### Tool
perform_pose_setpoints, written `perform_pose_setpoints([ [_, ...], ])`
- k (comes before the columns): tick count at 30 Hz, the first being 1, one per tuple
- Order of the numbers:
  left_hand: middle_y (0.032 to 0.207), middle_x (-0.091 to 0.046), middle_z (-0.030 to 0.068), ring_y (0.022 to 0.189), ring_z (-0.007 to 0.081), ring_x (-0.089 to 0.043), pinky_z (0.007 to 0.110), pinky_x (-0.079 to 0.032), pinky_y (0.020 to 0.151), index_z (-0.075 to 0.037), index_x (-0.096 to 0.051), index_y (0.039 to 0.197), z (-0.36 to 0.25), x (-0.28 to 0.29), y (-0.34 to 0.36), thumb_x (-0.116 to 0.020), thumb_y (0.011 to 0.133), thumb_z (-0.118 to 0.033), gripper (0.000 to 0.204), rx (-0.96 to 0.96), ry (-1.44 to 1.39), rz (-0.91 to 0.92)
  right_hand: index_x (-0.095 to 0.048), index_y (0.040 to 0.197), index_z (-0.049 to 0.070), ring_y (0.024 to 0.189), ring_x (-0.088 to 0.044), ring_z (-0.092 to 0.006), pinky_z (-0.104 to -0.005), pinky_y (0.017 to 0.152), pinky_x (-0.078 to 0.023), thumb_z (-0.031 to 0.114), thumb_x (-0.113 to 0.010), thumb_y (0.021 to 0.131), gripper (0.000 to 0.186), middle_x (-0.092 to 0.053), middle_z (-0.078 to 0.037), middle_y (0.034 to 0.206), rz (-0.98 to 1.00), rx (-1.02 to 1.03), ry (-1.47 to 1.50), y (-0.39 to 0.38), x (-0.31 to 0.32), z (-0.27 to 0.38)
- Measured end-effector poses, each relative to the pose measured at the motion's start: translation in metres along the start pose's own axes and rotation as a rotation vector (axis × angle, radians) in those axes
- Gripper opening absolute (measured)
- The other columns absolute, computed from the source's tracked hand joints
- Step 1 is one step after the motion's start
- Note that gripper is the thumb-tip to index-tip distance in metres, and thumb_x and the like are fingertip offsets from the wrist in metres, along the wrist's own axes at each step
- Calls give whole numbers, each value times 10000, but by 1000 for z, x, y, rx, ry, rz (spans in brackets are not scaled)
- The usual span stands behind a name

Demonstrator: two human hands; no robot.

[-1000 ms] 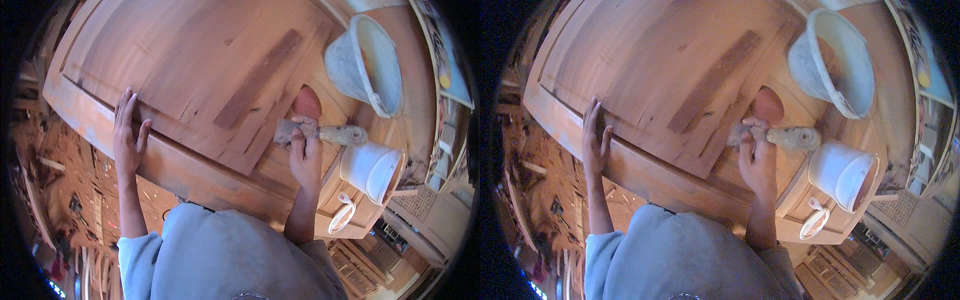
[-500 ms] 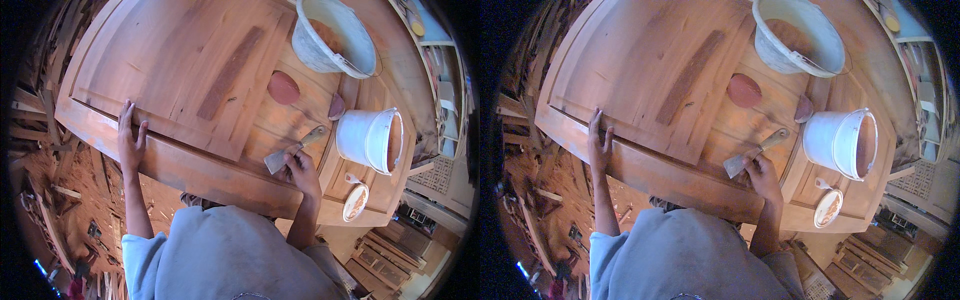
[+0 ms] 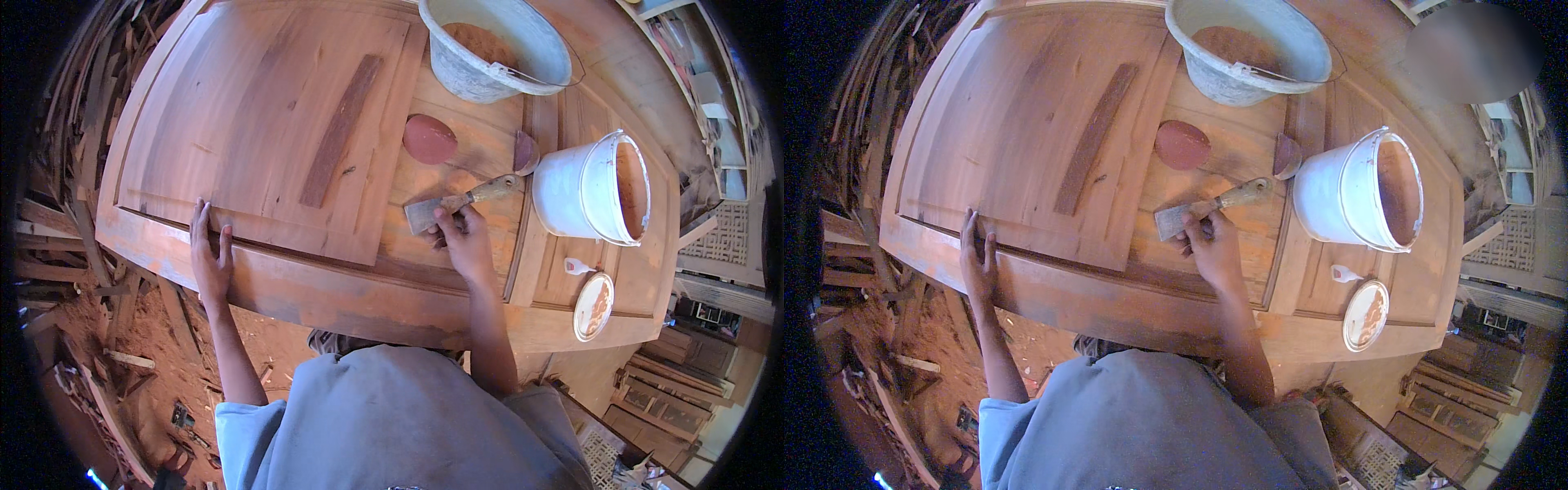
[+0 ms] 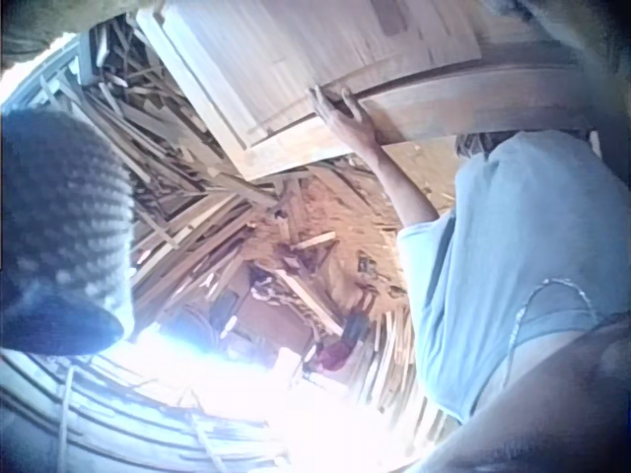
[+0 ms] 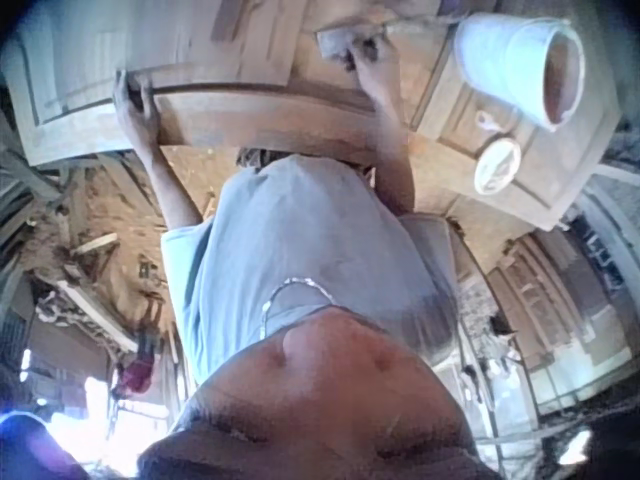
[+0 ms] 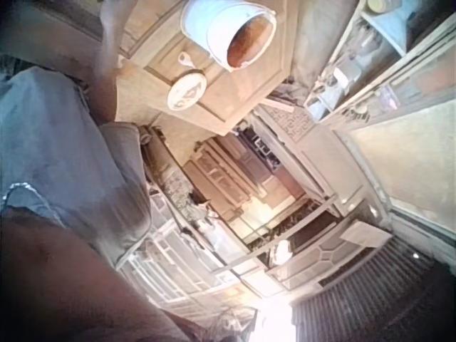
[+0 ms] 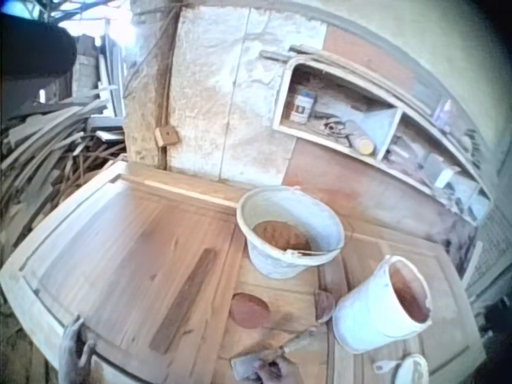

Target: The person applies adhesive from a bottle into holes in a wooden door, scrapes the surface with a putty knife, and rubs the wood using a small block and their hands.

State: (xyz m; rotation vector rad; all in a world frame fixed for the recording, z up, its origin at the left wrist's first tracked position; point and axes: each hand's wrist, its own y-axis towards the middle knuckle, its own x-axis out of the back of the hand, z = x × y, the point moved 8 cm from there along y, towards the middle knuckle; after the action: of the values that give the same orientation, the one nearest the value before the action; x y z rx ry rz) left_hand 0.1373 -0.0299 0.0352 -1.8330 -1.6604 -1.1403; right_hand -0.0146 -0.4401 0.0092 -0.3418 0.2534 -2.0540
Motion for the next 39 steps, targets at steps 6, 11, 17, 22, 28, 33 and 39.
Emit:
perform_pose_setpoints([
  [6, 1493, -438, 233, 1395, 392, -399, 448, -323, 1150, 44, -471, 1399, 3, 3, -2, -563, 990, -195, 482, -35, 10, -12, -598, 1006, -27, 584, -649, -152, -282, 469, -517, 199, -641, 981, 232, -662, -88, 732, 111, -132, 12, -2, 11, -14],
  [11, 1491, -440, 233, 1387, 394, -408, 449, -320, 1153, 40, -468, 1402, 3, 5, -1, -556, 995, -213, 487, -30, 16, -13, -626, 941, -28, 545, -627, -140, -273, 452, -499, 278, -679, 958, 312, -664, -75, 718, 159, -209, -60, -11, 13, -11],
  [17, 1464, -465, 247, 1376, 394, -422, 444, -317, 1155, 54, -465, 1399, 6, 1, 2, -557, 993, -213, 494, -49, -5, -1, -633, 922, -30, 558, -650, -153, -302, 449, -503, 262, -637, 980, 298, -662, -82, 691, 232, -212, -261, -16, 21, -13],
  [22, 1462, -459, 256, 1370, 395, -427, 444, -324, 1151, 65, -448, 1406, 3, 1, 2, -552, 999, -218, 506, -50, -4, -4, -647, 865, -36, 562, -660, -183, -328, 472, -505, 250, -631, 981, 310, -663, -88, 687, 290, -235, -208, -29, 21, -8],
  [28, 1499, -419, 251, 1401, 351, -405, 411, -305, 1163, 38, -365, 1474, 31, 0, -10, -534, 1019, -200, 541, -33, -196, 29, -656, 900, 0, 690, -650, -203, -376, 638, -517, 179, -657, 938, 183, -675, -88, 760, -141, 77, -348, -62, 86, 6],
  [33, 1497, -439, 216, 1394, 322, -421, 413, -326, 1151, 48, -378, 1467, 79, 68, -12, -524, 1036, -290, 567, 115, -114, -242, -546, 1177, -14, 812, -609, -180, -289, 698, -498, 151, -702, 878, 375, -634, -106, 1013, -1058, 100, -464, -156, 216, -31],
  [39, 1434, -485, 277, 1346, 377, -467, 426, -381, 1101, 72, -447, 1410, 169, 130, 25, -523, 1008, -457, 669, 305, 110, -408, -440, 1385, -36, 1172, -557, -270, -360, 896, -498, 242, -716, 904, 621, -541, -171, 1312, -988, 189, -378, -132, 262, -44],
])
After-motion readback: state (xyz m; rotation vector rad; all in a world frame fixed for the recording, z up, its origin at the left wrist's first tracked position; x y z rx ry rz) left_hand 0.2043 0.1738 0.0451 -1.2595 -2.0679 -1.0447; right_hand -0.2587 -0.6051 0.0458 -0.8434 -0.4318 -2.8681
